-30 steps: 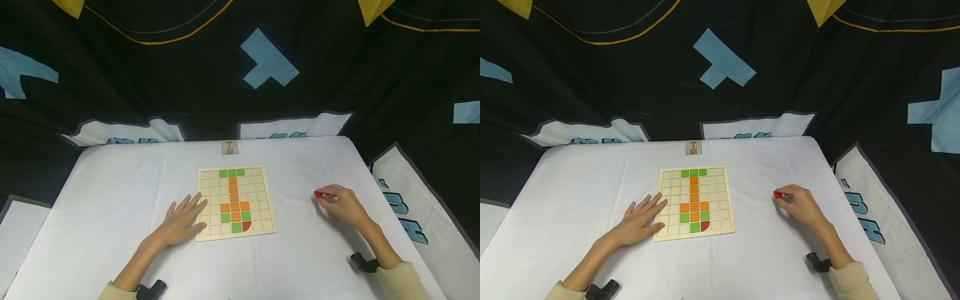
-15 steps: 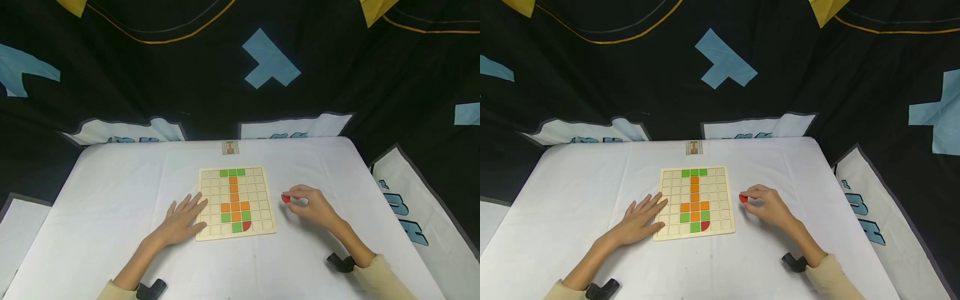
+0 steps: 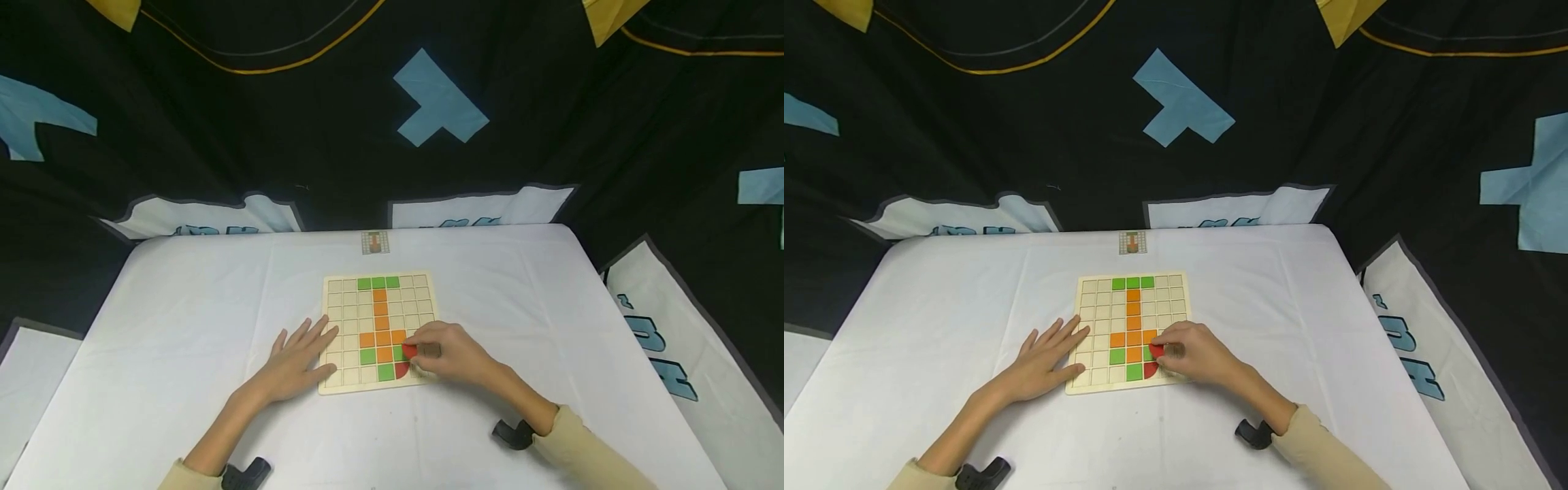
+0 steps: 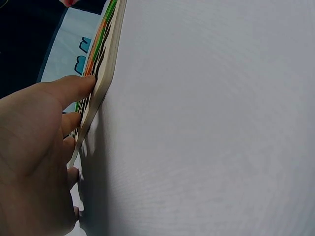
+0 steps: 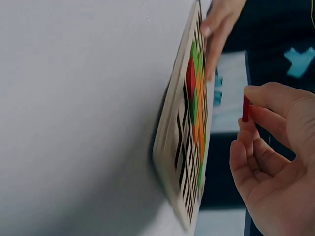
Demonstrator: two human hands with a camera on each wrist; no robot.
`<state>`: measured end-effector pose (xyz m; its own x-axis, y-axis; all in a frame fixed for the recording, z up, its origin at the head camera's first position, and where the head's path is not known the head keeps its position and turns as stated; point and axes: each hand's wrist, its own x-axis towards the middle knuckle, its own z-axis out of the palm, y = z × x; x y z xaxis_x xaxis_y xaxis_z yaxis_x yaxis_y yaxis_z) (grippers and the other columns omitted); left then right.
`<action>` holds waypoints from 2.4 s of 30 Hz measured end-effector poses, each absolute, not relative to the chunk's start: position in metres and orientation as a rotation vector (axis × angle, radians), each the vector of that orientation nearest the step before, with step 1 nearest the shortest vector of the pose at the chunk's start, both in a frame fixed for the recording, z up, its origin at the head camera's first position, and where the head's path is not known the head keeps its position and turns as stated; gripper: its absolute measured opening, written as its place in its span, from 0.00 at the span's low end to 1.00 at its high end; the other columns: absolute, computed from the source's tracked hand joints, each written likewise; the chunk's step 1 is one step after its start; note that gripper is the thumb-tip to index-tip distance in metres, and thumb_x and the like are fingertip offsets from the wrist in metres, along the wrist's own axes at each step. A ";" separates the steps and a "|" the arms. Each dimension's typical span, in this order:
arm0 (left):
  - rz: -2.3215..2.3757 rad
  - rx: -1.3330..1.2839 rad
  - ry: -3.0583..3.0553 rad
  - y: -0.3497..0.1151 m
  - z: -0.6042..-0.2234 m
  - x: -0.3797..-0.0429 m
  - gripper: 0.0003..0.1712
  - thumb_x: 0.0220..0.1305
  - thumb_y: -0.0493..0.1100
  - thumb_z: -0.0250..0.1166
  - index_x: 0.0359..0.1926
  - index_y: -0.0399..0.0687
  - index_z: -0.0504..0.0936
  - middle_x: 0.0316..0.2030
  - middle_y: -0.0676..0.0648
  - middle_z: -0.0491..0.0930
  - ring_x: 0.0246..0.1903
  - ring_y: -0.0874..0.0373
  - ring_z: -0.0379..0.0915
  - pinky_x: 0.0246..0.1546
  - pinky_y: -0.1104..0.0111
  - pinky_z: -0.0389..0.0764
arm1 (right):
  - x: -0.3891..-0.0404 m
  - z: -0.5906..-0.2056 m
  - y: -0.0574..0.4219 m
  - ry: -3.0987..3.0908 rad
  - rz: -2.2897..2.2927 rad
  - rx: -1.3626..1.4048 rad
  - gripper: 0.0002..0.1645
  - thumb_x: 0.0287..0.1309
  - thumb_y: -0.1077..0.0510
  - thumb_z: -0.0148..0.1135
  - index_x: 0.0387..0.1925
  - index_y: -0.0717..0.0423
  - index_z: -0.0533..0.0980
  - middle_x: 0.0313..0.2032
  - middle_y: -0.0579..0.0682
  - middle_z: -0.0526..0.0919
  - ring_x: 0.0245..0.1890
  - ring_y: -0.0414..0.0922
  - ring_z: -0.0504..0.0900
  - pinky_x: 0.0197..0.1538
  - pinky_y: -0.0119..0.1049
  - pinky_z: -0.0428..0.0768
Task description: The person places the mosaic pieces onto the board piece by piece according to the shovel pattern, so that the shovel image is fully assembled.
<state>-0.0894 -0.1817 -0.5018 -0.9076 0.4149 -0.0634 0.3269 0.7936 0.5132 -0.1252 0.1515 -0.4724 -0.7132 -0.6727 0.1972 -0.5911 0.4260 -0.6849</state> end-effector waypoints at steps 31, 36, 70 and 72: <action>0.769 0.600 2.808 -0.183 -0.502 -0.088 0.38 0.71 0.56 0.59 0.76 0.47 0.62 0.76 0.40 0.51 0.75 0.35 0.40 0.66 0.32 0.35 | -0.108 -0.495 0.081 2.679 -0.857 -1.149 0.10 0.53 0.61 0.73 0.38 0.50 0.89 0.32 0.39 0.82 0.33 0.34 0.72 0.42 0.28 0.72; 0.767 0.601 2.807 -0.182 -0.502 -0.088 0.38 0.71 0.55 0.59 0.76 0.46 0.62 0.76 0.40 0.51 0.74 0.35 0.40 0.66 0.32 0.35 | -0.106 -0.495 0.081 2.694 -0.861 -1.135 0.09 0.53 0.61 0.74 0.38 0.50 0.89 0.33 0.39 0.84 0.36 0.35 0.74 0.44 0.30 0.73; 0.759 0.595 2.810 -0.182 -0.502 -0.087 0.38 0.71 0.55 0.60 0.76 0.47 0.62 0.76 0.40 0.51 0.74 0.35 0.40 0.66 0.32 0.36 | -0.105 -0.494 0.084 2.685 -0.790 -1.281 0.07 0.61 0.55 0.70 0.40 0.50 0.89 0.35 0.40 0.86 0.37 0.37 0.78 0.45 0.30 0.74; 0.753 0.596 2.817 -0.182 -0.502 -0.087 0.38 0.71 0.55 0.60 0.75 0.47 0.63 0.76 0.40 0.52 0.74 0.35 0.41 0.65 0.32 0.36 | -0.104 -0.495 0.086 2.686 -0.814 -1.269 0.08 0.63 0.54 0.69 0.41 0.49 0.89 0.36 0.40 0.85 0.38 0.37 0.77 0.46 0.30 0.74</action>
